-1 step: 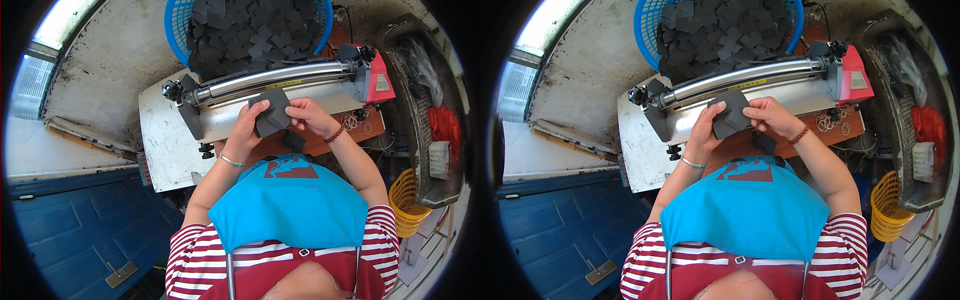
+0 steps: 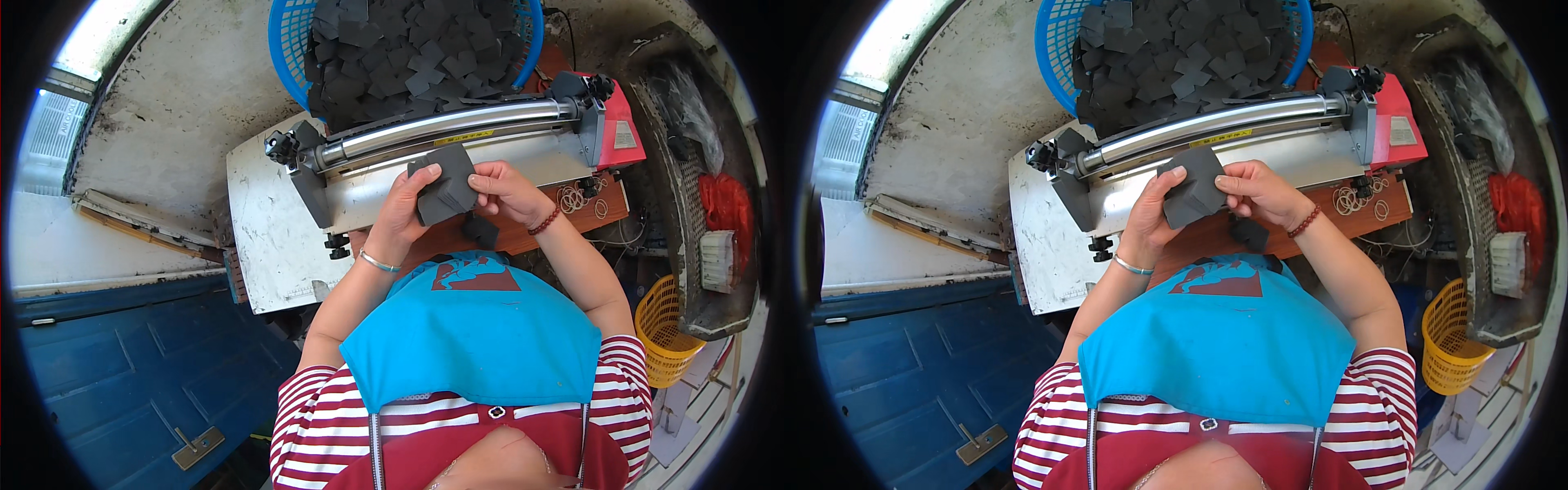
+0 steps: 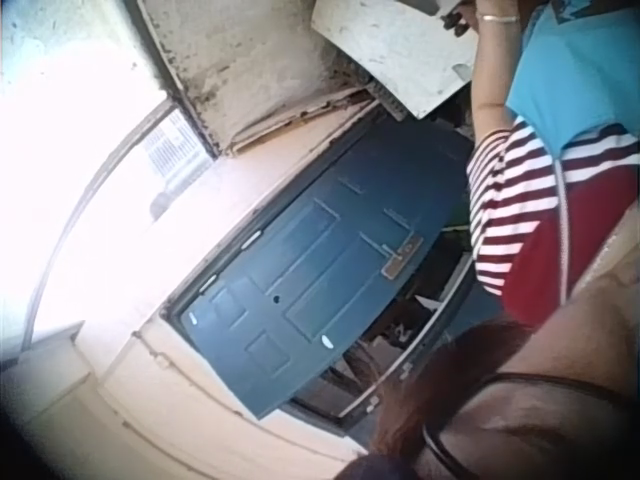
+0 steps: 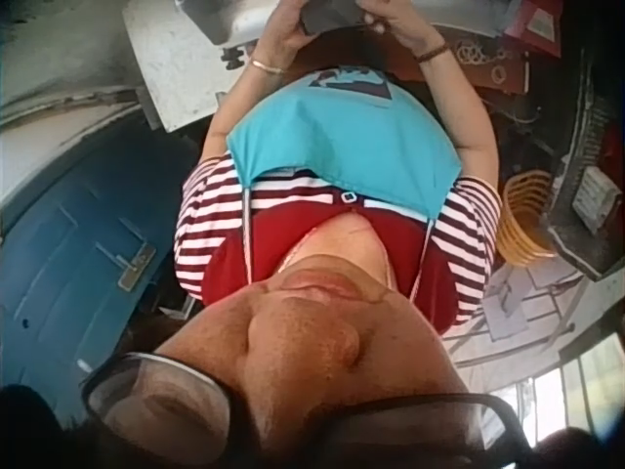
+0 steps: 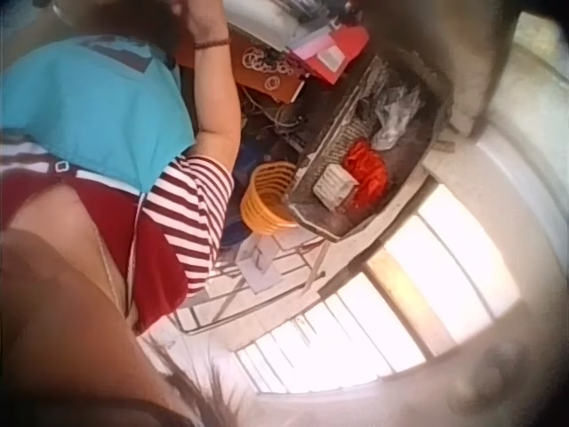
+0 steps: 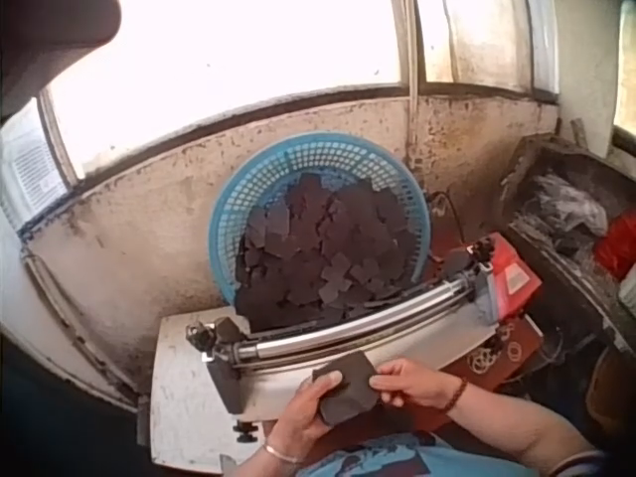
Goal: Applying adhesive to small shoe components using a manual applicator tool and a gluing machine.
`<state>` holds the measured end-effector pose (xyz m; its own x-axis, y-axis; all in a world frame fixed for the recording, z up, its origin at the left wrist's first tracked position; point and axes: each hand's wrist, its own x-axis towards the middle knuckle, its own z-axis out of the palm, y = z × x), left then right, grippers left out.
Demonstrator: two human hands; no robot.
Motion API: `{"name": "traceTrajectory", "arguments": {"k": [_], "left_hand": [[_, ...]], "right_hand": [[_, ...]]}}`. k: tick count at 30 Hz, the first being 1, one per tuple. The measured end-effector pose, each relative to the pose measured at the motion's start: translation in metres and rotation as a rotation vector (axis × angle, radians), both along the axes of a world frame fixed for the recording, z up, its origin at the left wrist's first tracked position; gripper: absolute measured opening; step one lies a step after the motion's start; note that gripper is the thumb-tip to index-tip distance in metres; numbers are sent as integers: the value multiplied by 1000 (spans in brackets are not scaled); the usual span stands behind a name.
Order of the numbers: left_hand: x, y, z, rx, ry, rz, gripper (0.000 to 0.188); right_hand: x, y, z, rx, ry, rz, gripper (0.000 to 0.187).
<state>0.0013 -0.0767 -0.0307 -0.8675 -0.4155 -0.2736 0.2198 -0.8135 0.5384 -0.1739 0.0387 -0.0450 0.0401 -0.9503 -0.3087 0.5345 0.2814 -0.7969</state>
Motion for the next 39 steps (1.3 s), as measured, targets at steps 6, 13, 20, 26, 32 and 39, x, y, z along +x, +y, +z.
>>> {"name": "traceTrajectory", "arguments": {"k": [6,13,20,26,32,39], "left_hand": [[-2,-2,-7,-315,-245,108,25],[-5,8,-5,-308,-279,143,22],[-1,2,-11,-396,-318,198,20],[-3,1,-14,-375,-317,208,21],[-3,-1,-16,-342,-288,203,22],[1,-5,-26,-444,-335,256,22]], "right_hand": [[1,5,9,38,353,-64,28],[-6,9,14,-46,970,-139,40],[-46,6,6,184,953,29,42],[-49,-21,6,303,1116,-94,51],[-24,-12,3,-2,801,-14,41],[-47,-7,10,125,811,82,35]]}}
